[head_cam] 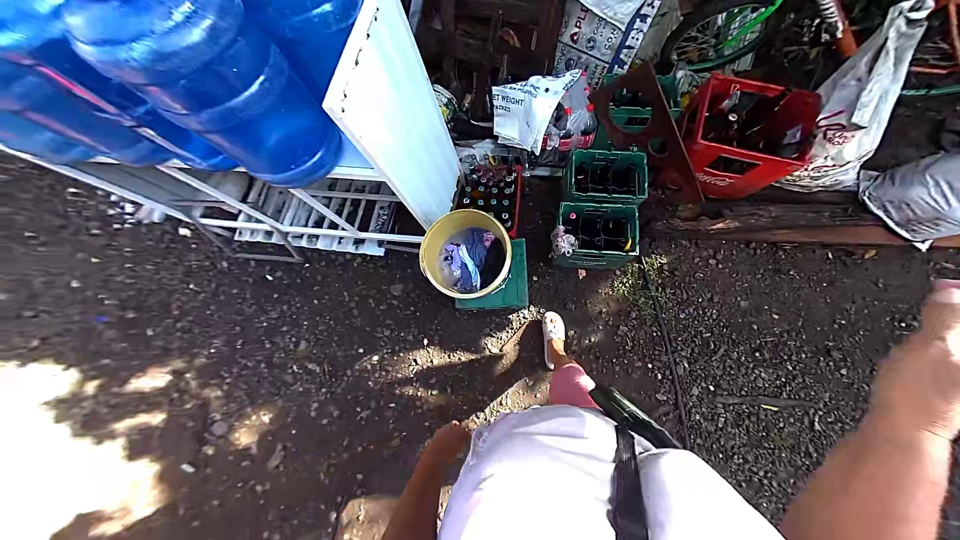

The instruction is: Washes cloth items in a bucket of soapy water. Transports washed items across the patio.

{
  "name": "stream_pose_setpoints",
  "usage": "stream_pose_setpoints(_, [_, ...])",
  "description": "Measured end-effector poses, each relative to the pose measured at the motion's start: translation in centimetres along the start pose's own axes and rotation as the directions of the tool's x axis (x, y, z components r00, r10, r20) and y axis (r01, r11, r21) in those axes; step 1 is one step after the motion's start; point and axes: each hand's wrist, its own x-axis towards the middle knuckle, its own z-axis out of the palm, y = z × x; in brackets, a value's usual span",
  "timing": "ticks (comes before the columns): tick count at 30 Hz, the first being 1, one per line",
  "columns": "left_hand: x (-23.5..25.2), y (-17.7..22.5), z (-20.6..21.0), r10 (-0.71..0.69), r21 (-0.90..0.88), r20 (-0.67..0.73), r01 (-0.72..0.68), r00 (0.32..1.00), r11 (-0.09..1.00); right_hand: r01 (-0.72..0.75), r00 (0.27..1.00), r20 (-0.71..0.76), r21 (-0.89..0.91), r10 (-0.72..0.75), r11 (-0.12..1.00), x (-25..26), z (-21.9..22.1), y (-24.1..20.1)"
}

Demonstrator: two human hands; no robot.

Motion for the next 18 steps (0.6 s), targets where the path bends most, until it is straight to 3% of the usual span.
stream_pose_setpoints(2, [0.7, 0.3, -1.0, -0.025, -0.010, -0.025, 0.025, 0.999, 1.000, 0.011, 0.959, 0.283, -0.057, 0.006, 0.998, 2.9, 7.7, 1.2])
stream_pose_setpoints(5, [-1.8, 3.5, -5.2, -0.119, -0.192, -0.009, 0.115, 0.993, 0.975, 0.036, 0.728, 0.683, -0.112, 0.051, 0.993, 4.7, 20.7, 0.9])
stream_pose_setpoints(7, [-2.3, 6.6, -8.7, -0.159, -0.112, -0.001, 0.158, 0.987, 0.981, 0.130, 0.500, 0.866, -0.092, 0.015, 0.987, 3.9, 28.7, -0.3])
stream_pose_setpoints(9, [-1.8, 10.1, -12.2, -0.182, -0.123, -0.069, 0.172, 0.981, 0.977, 0.204, 0.208, 0.978, -0.027, -0.016, 0.979, 2.4, 35.0, -2.4])
stream_pose_setpoints(11, [0.2, 13.1, -15.1, -0.167, -0.155, -0.187, 0.139, 0.968, 0.978, 0.243, -0.096, 0.995, 0.046, -0.023, 0.969, 0.3, 39.7, -4.9])
stream_pose_setpoints(13, [2.7, 17.0, -18.4, -0.157, -0.118, -0.262, 0.130, 0.952, 0.985, 0.274, -0.304, 0.951, 0.141, -0.054, 0.951, -1.7, 43.4, -7.0])
stream_pose_setpoints(16, [6.5, 22.2, -23.6, -0.156, -0.052, -0.284, 0.147, 0.946, 0.988, 0.302, -0.434, 0.898, 0.223, -0.075, 0.927, -4.1, 48.2, -9.8])
stream_pose_setpoints(18, [9.8, 23.9, -26.4, -0.128, -0.033, -0.283, 0.123, 0.950, 0.992, 0.310, -0.431, 0.902, 0.182, -0.033, 0.933, -5.2, 51.4, -11.8])
